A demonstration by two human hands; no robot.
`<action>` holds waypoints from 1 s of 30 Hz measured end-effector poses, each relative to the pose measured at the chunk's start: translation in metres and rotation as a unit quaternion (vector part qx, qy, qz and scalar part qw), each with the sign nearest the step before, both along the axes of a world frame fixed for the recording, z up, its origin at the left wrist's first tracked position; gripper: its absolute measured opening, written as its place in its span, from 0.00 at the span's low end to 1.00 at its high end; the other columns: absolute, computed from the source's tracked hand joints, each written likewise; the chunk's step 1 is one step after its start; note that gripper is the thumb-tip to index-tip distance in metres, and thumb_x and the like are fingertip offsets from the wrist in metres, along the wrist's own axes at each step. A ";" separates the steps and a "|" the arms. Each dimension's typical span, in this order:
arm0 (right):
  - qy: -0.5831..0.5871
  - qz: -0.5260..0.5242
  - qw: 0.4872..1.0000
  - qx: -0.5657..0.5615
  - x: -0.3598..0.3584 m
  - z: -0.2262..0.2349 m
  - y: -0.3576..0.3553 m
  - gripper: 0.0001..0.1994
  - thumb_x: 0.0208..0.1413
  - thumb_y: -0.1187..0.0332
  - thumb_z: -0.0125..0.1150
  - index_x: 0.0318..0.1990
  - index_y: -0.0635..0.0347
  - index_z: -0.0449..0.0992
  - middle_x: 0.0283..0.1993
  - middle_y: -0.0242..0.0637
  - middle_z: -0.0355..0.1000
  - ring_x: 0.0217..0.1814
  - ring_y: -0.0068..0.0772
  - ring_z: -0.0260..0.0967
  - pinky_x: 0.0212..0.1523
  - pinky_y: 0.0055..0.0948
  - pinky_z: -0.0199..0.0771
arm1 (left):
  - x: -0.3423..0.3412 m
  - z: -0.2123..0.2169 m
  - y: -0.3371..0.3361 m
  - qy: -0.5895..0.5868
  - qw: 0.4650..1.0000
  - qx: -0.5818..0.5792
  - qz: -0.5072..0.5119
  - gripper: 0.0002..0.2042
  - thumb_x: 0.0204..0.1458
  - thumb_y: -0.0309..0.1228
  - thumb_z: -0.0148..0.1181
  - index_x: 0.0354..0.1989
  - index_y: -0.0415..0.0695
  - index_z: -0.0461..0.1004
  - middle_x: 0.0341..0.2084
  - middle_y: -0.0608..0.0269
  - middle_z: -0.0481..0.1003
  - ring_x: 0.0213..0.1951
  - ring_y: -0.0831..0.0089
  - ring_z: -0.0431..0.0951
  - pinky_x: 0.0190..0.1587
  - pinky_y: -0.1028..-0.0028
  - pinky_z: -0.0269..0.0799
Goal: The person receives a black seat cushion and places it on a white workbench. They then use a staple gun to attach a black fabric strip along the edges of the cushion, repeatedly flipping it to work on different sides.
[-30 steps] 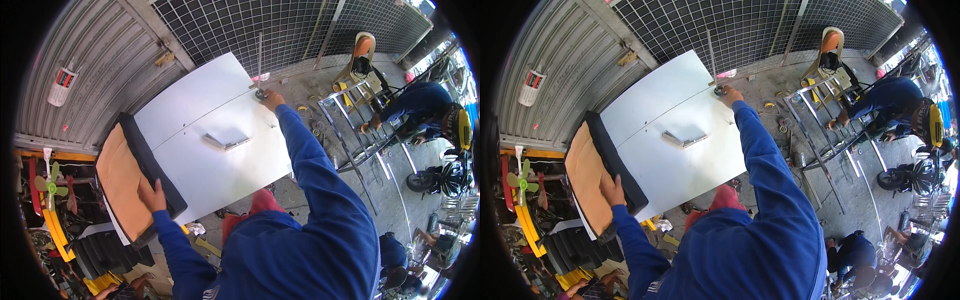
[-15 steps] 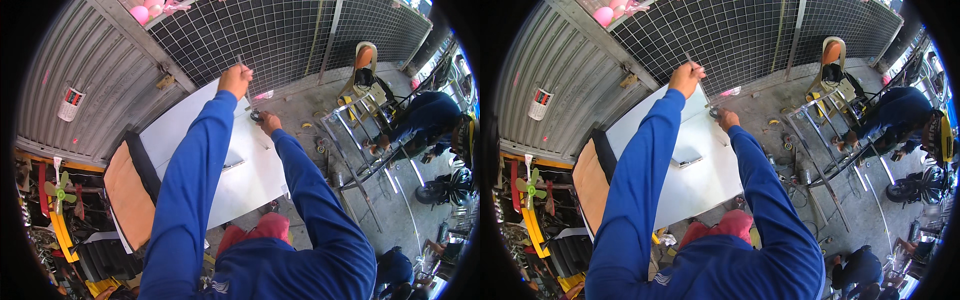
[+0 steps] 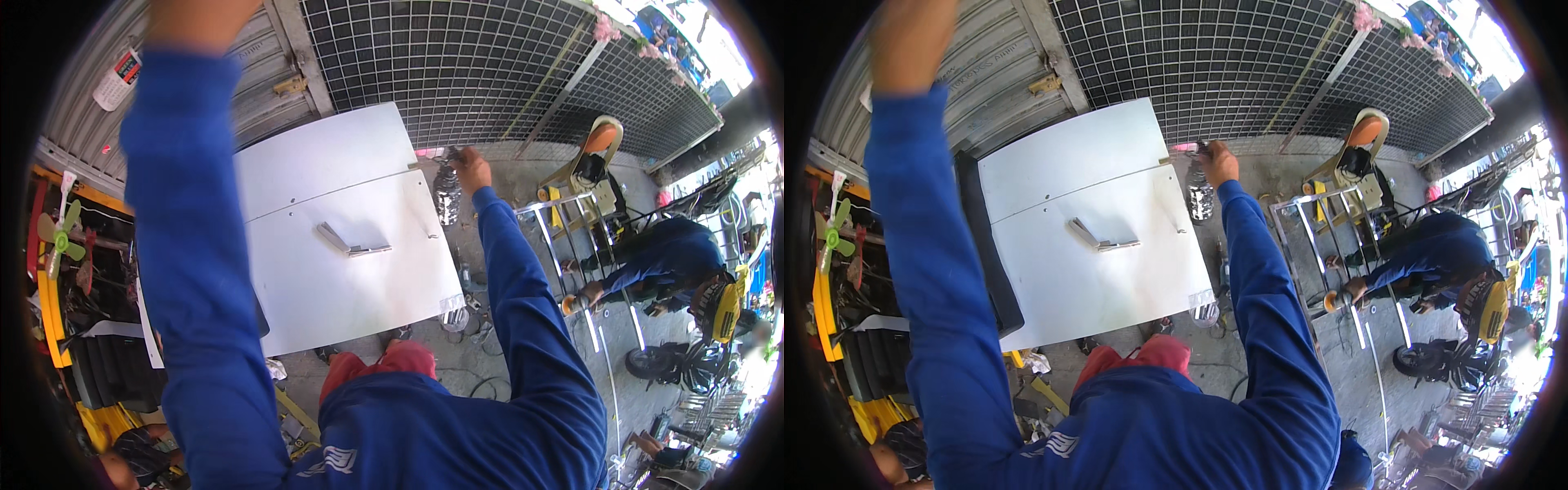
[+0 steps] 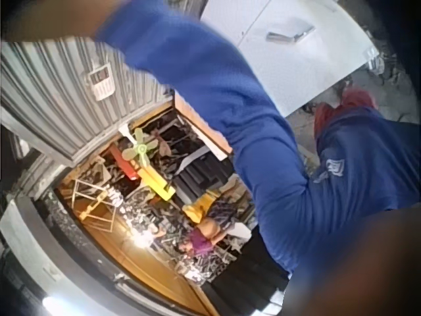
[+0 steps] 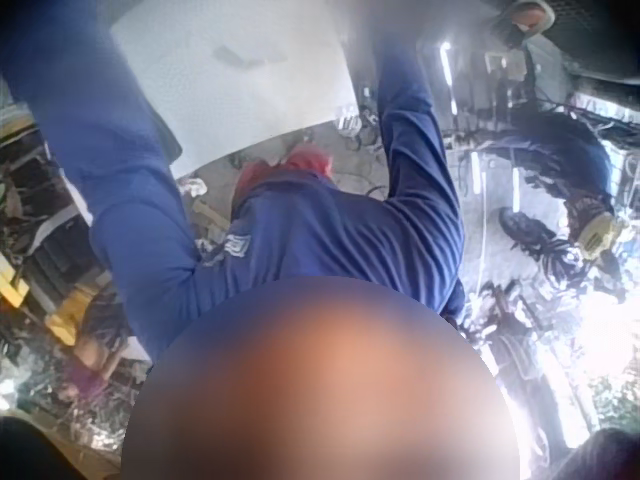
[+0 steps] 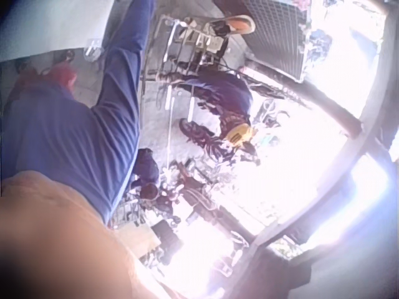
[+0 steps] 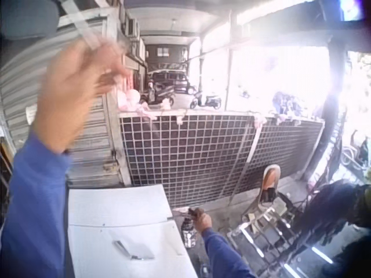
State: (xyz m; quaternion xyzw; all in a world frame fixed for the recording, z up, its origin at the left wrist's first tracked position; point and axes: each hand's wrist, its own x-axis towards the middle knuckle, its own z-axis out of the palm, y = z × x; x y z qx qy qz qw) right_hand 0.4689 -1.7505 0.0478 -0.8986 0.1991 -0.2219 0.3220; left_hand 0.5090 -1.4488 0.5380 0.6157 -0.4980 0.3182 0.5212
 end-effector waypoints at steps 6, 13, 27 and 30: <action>-0.056 -0.008 0.995 -0.085 0.012 0.057 -0.020 0.19 0.51 0.58 0.71 0.40 0.61 0.71 0.37 0.49 0.75 0.40 0.55 0.74 0.39 0.44 0.73 | -0.006 -0.075 0.193 0.210 0.951 0.064 0.217 0.16 0.70 0.38 0.48 0.52 0.37 0.74 0.44 0.58 0.78 0.50 0.68 0.80 0.53 0.73 0.75; -0.151 0.100 0.977 -0.115 0.073 0.194 0.012 0.20 0.53 0.56 0.71 0.39 0.63 0.71 0.36 0.50 0.77 0.40 0.55 0.76 0.40 0.43 0.76 | -0.052 -0.235 0.263 0.275 0.941 0.129 0.146 0.07 0.61 0.22 0.56 0.45 0.40 0.78 0.41 0.59 0.80 0.44 0.70 0.79 0.49 0.72 0.77; -0.121 0.116 0.983 -0.070 0.138 0.200 0.094 0.22 0.51 0.54 0.73 0.40 0.65 0.75 0.32 0.45 0.78 0.35 0.39 0.77 0.39 0.36 0.76 | -0.046 -0.505 0.240 0.191 0.797 0.533 0.209 0.26 0.52 0.19 0.49 0.58 0.60 0.75 0.72 0.71 0.56 0.68 0.63 0.65 0.53 0.66 0.79; -0.100 0.145 0.984 -0.041 0.133 0.201 0.096 0.26 0.50 0.51 0.74 0.43 0.66 0.76 0.34 0.45 0.78 0.40 0.41 0.79 0.44 0.36 0.78 | -0.047 -0.511 0.238 0.197 0.779 0.567 0.184 0.28 0.52 0.17 0.47 0.60 0.58 0.73 0.73 0.70 0.55 0.69 0.62 0.64 0.55 0.66 0.78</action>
